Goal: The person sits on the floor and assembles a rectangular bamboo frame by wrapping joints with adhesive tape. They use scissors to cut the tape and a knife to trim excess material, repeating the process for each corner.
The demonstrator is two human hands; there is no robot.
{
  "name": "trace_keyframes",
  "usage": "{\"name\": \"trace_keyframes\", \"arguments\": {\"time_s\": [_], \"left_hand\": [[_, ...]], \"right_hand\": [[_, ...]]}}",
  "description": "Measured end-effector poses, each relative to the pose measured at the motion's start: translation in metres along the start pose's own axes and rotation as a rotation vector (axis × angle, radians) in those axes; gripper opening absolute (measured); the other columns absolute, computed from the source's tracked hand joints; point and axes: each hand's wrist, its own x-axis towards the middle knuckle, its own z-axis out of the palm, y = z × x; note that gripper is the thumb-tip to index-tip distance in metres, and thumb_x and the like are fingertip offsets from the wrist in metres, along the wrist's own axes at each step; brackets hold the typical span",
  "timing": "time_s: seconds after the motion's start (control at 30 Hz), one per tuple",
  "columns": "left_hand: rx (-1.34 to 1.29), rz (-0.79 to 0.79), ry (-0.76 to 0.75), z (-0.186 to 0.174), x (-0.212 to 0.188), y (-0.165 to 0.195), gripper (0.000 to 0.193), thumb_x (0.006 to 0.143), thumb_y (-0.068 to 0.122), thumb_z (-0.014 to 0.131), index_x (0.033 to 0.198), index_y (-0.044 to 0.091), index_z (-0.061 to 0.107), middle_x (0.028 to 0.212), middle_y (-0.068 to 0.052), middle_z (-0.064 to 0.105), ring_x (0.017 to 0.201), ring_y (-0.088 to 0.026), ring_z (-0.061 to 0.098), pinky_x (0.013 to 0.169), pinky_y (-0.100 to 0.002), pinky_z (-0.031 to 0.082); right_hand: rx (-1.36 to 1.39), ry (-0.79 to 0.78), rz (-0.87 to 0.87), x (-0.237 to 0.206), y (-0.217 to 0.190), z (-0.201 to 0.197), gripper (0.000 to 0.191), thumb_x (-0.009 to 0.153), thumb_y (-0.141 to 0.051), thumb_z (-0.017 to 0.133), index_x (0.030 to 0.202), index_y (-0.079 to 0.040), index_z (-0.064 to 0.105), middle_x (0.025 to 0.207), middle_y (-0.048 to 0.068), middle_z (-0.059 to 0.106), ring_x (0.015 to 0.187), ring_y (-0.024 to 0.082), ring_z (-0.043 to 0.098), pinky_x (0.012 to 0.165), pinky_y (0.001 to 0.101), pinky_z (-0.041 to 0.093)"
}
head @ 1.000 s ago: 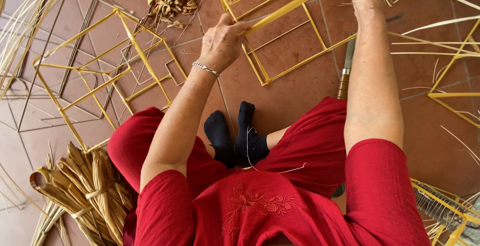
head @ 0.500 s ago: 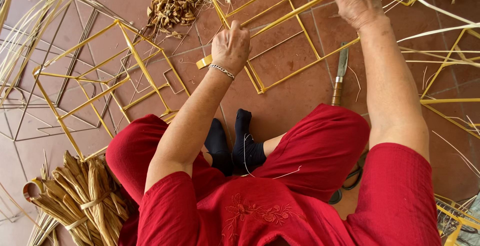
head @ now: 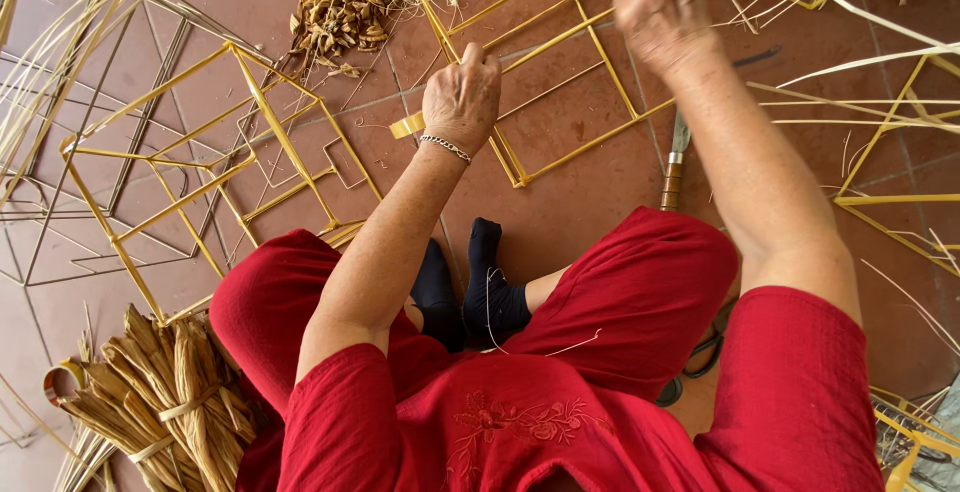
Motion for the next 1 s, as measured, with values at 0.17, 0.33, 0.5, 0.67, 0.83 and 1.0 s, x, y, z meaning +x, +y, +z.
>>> {"name": "trace_keyframes", "arguments": {"time_s": [0.17, 0.33, 0.5, 0.67, 0.83, 1.0], "left_hand": [[-0.029, -0.027, 0.038, 0.001, -0.002, 0.001, 0.005, 0.088, 0.007, 0.066, 0.092, 0.004, 0.065, 0.099, -0.013, 0.062, 0.072, -0.028, 0.074, 0.06, -0.041, 0.06], [-0.083, -0.097, -0.001, -0.005, -0.001, 0.002, 0.016, 0.091, 0.017, 0.071, 0.093, 0.003, 0.064, 0.103, -0.014, 0.06, 0.074, -0.029, 0.073, 0.063, -0.042, 0.06], [-0.297, -0.192, -0.193, -0.014, -0.005, -0.003, 0.058, 0.089, 0.046, 0.079, 0.117, 0.001, 0.056, 0.116, -0.017, 0.057, 0.078, -0.028, 0.072, 0.065, -0.04, 0.059], [-0.727, -0.114, 0.167, -0.015, -0.042, -0.035, 0.087, 0.076, 0.035, 0.089, 0.143, 0.002, 0.045, 0.106, -0.018, 0.069, 0.091, -0.032, 0.07, 0.076, -0.043, 0.056], [-1.187, -0.331, -0.002, -0.005, -0.07, -0.05, 0.067, 0.093, 0.031, 0.079, 0.146, 0.005, 0.047, 0.086, -0.008, 0.076, 0.082, -0.014, 0.073, 0.074, -0.031, 0.058], [-1.438, -0.41, 0.084, 0.008, -0.077, -0.046, 0.042, 0.103, 0.022, 0.069, 0.137, 0.003, 0.056, 0.08, -0.005, 0.074, 0.07, -0.007, 0.068, 0.064, -0.024, 0.057]], "right_hand": [[0.165, 0.189, -0.1, 0.04, -0.064, -0.012, 0.027, 0.083, 0.0, 0.081, 0.064, -0.011, 0.065, 0.086, -0.004, 0.067, 0.106, 0.018, 0.06, 0.104, 0.0428, 0.052], [0.395, 0.206, -0.065, 0.047, -0.107, 0.003, 0.016, 0.09, -0.003, 0.08, 0.08, -0.012, 0.072, 0.094, -0.001, 0.071, 0.096, 0.014, 0.064, 0.087, 0.0307, 0.057], [0.726, -0.147, 0.076, 0.044, -0.102, 0.021, 0.027, 0.106, -0.005, 0.076, 0.08, -0.01, 0.071, 0.084, 0.003, 0.07, 0.078, 0.012, 0.064, 0.071, 0.0283, 0.057], [1.062, -0.075, 0.16, 0.055, -0.091, -0.023, 0.024, 0.079, -0.017, 0.085, 0.1, -0.008, 0.078, 0.093, 0.008, 0.072, 0.093, 0.024, 0.064, 0.085, 0.0418, 0.054], [1.13, 0.011, 0.186, 0.075, -0.1, -0.077, 0.02, 0.089, -0.009, 0.078, 0.107, -0.004, 0.073, 0.097, 0.008, 0.074, 0.097, 0.029, 0.064, 0.093, 0.0467, 0.051], [1.316, -0.022, 0.317, 0.083, -0.121, -0.082, 0.012, 0.093, -0.008, 0.078, 0.097, -0.002, 0.069, 0.094, 0.012, 0.071, 0.09, 0.029, 0.067, 0.081, 0.0432, 0.054]]}}
